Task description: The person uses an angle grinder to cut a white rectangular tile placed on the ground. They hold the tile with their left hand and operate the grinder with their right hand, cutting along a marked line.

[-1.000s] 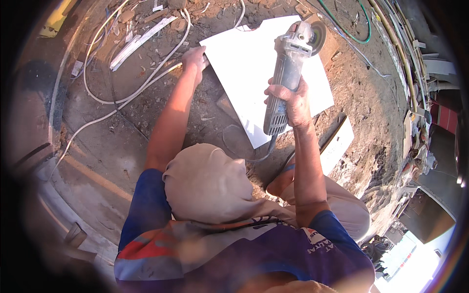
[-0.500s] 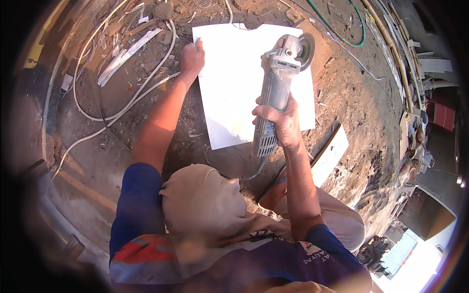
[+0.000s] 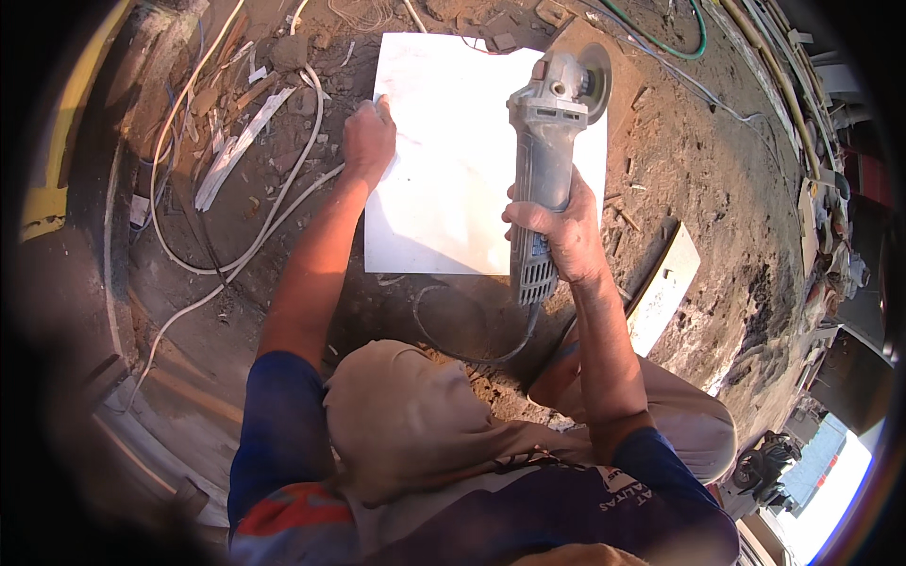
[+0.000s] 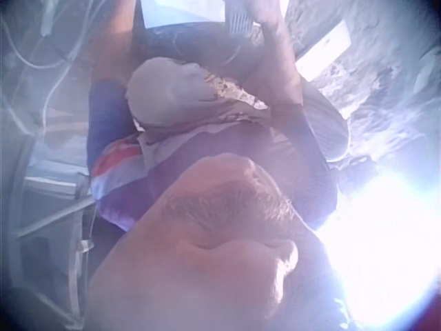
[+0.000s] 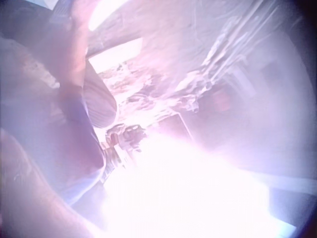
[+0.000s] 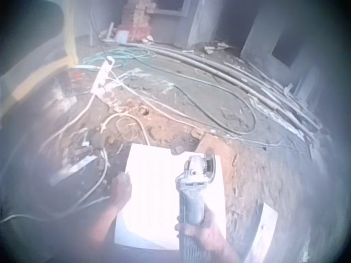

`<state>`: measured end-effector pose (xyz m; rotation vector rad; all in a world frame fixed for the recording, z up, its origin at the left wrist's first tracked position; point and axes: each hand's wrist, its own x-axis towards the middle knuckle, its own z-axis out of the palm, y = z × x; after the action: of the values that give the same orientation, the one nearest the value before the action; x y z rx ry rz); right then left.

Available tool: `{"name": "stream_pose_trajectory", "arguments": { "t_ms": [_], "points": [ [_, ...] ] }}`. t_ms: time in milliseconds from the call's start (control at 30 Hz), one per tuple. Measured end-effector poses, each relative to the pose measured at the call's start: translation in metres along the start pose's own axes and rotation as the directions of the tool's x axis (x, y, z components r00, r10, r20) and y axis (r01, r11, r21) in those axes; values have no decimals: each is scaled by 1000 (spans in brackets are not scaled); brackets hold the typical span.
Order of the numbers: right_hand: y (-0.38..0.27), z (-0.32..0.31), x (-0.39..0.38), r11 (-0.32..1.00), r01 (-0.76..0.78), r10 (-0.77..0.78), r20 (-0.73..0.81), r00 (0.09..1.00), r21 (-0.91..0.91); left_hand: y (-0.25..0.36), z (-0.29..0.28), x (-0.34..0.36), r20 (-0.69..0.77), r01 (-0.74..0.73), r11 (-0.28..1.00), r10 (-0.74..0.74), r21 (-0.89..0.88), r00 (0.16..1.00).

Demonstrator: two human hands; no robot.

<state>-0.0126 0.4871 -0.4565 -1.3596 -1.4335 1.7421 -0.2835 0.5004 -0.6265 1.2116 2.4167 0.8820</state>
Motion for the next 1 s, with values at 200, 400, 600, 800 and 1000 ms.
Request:
{"name": "stream_pose_trajectory", "arguments": {
  "t_ms": [200, 400, 600, 800, 1000],
  "points": [
    [3, -18, 50, 991, 34, -32, 18, 999, -129, 26, 25, 48, 211, -338, 941, 337, -30, 918],
    [37, -42, 121, 998, 10, -15, -72, 997, -66, 75, 21, 44, 311, -255, 936, 174, 242, 934],
    [71, -49, 177, 1000, 13, -12, -20, 1000, 25, 30, 3, -30, 99, -1, 926, -40, 378, 994],
    [67, -38, 181, 998, -23, 25, -31, 999, 59, 24, 4, -32, 42, -12, 924, -4, 382, 999],
    [67, -43, 181, 993, -63, 61, 18, 998, 102, 22, 6, -36, 59, -13, 917, -12, 400, 998]
  ]
}}
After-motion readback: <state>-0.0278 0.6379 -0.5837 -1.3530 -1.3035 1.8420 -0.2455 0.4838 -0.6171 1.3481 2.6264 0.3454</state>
